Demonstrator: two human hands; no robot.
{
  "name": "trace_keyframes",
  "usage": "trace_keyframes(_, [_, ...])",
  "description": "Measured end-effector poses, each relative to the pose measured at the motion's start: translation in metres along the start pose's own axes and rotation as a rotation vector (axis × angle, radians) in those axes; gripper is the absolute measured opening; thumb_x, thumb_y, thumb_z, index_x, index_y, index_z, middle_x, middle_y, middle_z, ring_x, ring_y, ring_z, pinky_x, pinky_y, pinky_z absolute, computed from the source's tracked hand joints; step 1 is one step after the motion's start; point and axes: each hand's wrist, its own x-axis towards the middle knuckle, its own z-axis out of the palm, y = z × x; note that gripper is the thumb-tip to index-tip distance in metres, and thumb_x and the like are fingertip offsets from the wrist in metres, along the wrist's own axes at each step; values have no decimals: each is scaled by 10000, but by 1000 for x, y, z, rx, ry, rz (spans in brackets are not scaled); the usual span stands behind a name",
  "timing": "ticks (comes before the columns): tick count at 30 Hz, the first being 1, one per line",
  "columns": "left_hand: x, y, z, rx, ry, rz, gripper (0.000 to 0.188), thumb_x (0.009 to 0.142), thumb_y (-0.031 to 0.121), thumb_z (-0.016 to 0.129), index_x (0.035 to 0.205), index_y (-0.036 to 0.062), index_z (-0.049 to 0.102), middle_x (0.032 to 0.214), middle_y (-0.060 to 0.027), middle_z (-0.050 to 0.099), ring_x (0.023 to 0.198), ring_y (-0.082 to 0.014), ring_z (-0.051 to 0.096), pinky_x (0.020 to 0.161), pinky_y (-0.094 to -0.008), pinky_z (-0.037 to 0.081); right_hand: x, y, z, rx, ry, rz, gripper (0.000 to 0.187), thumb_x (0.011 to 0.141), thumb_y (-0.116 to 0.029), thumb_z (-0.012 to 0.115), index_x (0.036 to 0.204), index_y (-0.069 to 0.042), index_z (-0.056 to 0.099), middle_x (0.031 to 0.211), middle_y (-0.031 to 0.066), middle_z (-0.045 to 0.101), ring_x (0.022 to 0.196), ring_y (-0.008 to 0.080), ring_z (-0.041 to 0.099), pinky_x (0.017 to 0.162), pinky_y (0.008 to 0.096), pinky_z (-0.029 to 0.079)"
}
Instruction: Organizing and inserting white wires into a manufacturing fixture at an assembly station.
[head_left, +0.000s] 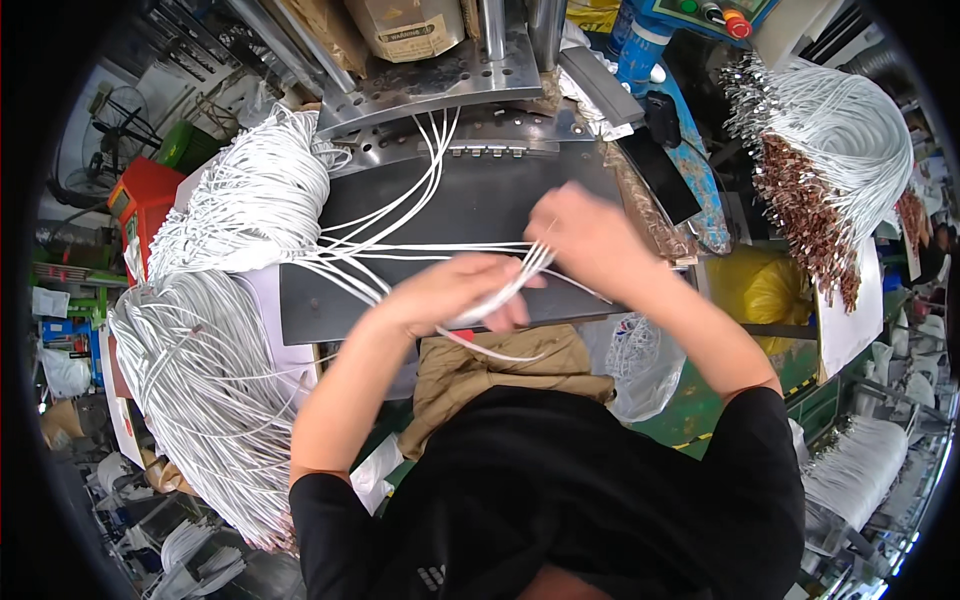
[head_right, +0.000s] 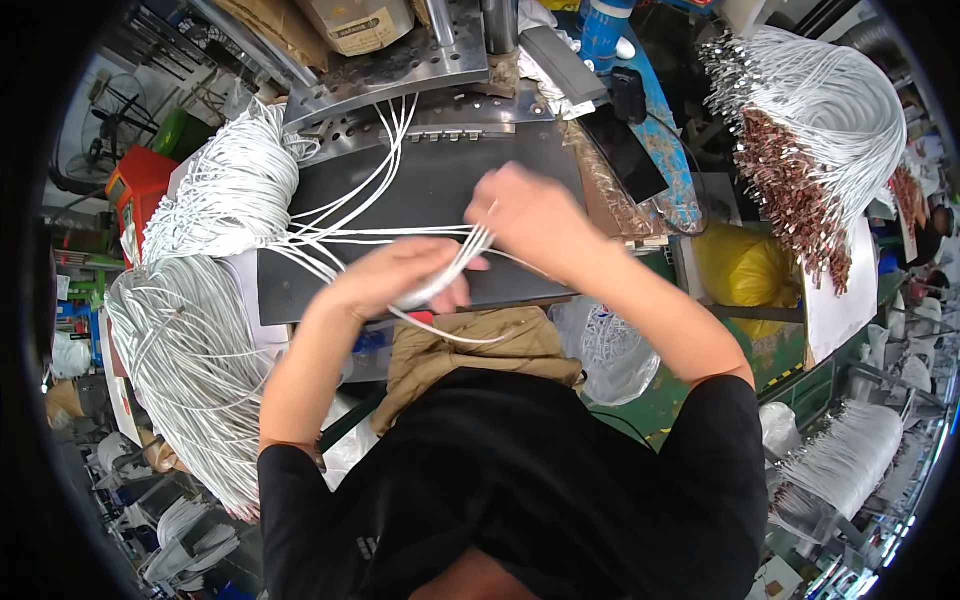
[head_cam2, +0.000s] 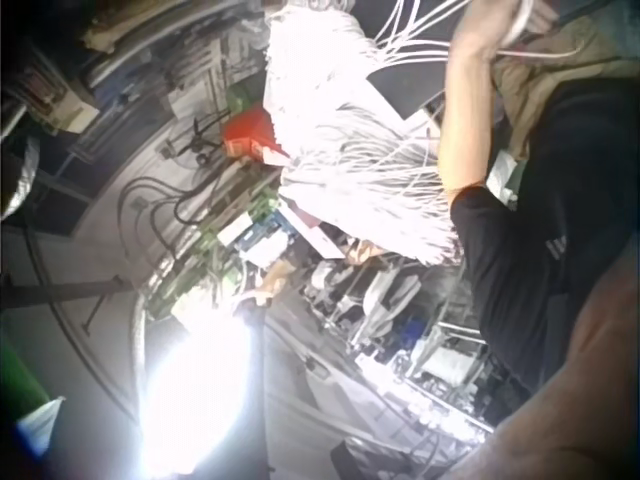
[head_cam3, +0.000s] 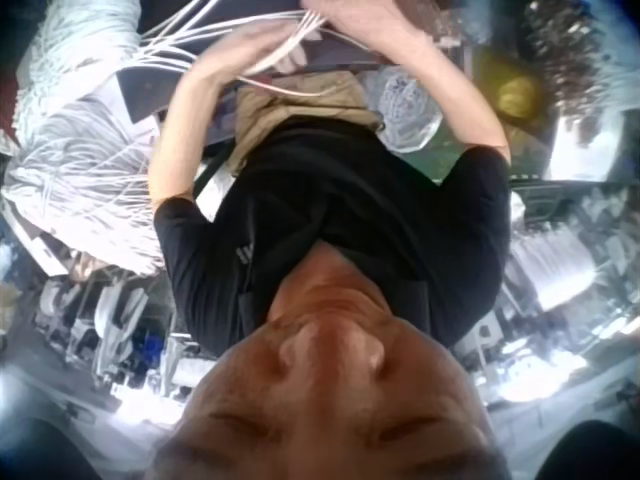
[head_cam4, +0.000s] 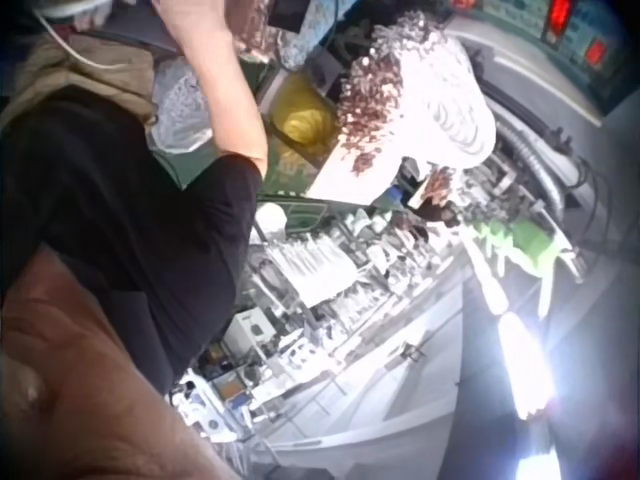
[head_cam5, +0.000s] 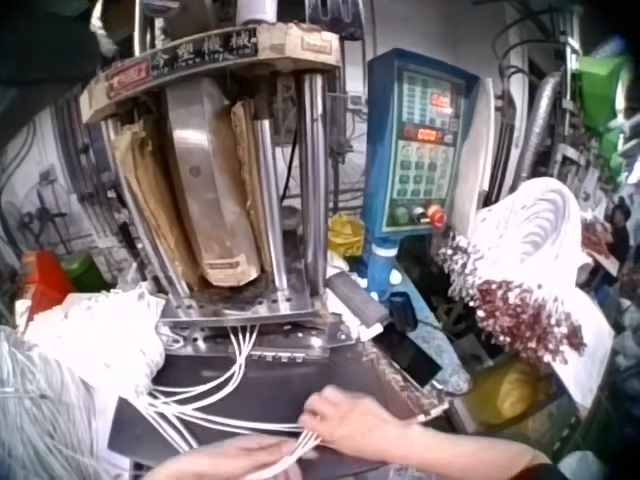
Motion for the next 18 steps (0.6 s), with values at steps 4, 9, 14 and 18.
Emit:
trace_keyframes(4, [15, -21, 9, -411, -29, 59, 311, 1066, 310, 505, 1136, 39, 640, 729, 49, 521, 550, -40, 407, 484, -214, 294, 12, 41, 27, 347, 278, 305, 148, 914, -71, 611, 1056, -36, 636, 889, 59, 640, 820, 214, 636, 791, 365, 526])
trace_keyframes(9, [33, -3, 5, -446, 47, 43, 285, 1062, 279, 515, 1165, 43, 637, 689, 80, 385, 528, -29, 254, 475, -205, 189, 31, 47, 57, 1211, 139, 400, 238, 972, -172, 570, 1163, -69, 669, 1009, 122, 676, 963, 296, 664, 821, 349, 548])
trace_keyframes(14, [60, -17, -14, -461, 144, 173, 289, 1057, 259, 526, 1185, 27, 641, 722, 55, 500, 546, -42, 371, 493, -206, 300, 53, 40, 45, 948, 101, 425, 324, 960, -163, 557, 1239, -18, 631, 1091, 138, 680, 1046, 282, 663, 871, 337, 530])
trace_keyframes(18, [71, 2, -37, -660, 269, 153, 290, 1049, 236, 538, 1194, 9, 645, 811, -6, 632, 642, -77, 547, 593, -222, 453, 37, 81, 62, -198, 85, 199, 401, 941, -138, 537, 1307, 20, 579, 1075, 157, 667, 1004, 250, 658, 882, 351, 523])
